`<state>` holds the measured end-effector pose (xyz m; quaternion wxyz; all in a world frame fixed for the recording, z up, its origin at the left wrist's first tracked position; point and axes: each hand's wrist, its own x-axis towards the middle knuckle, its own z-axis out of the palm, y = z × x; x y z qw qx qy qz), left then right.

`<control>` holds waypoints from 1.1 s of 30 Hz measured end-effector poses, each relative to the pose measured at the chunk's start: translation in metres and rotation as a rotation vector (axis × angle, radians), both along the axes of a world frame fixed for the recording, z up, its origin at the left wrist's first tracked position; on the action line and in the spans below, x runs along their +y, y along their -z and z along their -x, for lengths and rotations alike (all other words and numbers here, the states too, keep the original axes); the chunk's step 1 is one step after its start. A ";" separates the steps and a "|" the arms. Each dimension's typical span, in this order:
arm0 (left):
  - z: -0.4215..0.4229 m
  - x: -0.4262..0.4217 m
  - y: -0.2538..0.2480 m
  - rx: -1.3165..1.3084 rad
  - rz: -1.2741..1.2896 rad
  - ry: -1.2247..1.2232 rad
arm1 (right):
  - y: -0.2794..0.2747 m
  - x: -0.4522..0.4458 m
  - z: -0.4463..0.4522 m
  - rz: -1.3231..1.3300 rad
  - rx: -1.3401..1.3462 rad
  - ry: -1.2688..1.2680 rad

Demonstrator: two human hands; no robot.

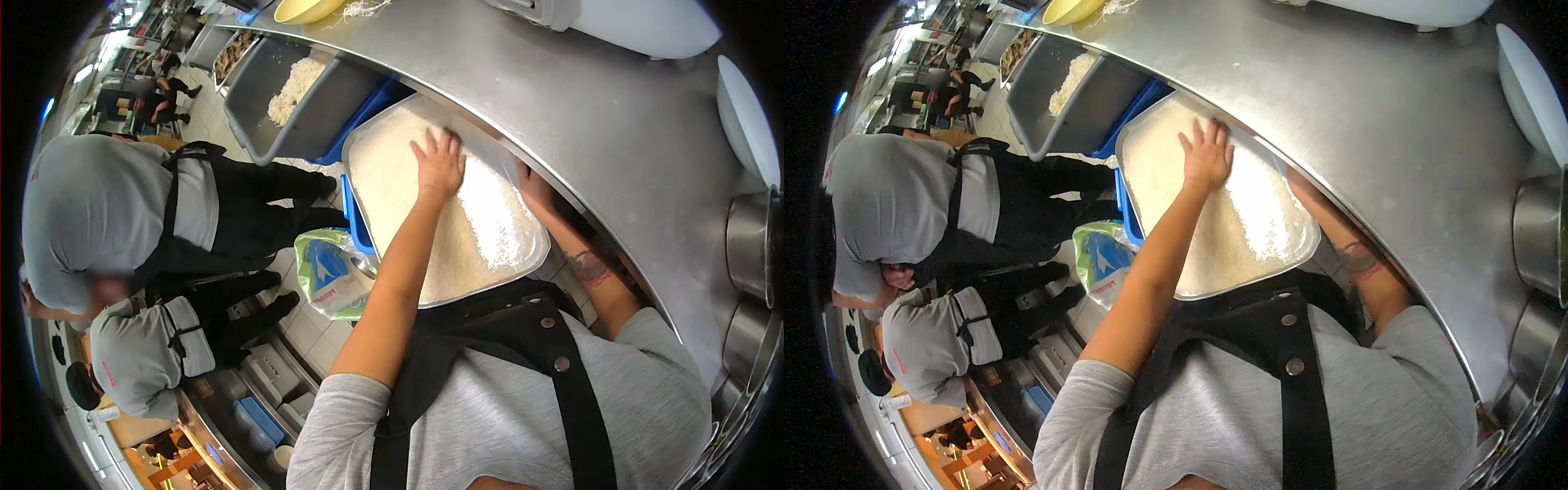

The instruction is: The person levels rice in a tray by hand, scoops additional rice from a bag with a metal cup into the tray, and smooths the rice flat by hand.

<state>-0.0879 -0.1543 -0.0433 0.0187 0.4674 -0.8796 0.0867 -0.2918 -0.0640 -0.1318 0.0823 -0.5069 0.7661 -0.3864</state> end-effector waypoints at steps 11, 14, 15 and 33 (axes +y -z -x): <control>-0.017 0.086 -0.018 0.612 -0.572 -0.088 | -0.006 0.000 0.000 0.039 -0.071 -0.070; -0.025 0.090 -0.038 0.868 -0.623 -0.163 | -0.001 -0.002 -0.004 0.019 -0.026 -0.004; -0.030 0.082 -0.041 0.884 -0.639 -0.148 | -0.002 -0.002 -0.006 0.008 0.012 0.015; -0.050 0.064 -0.134 1.167 -1.053 -0.389 | -0.040 0.006 -0.009 0.061 -0.059 -0.060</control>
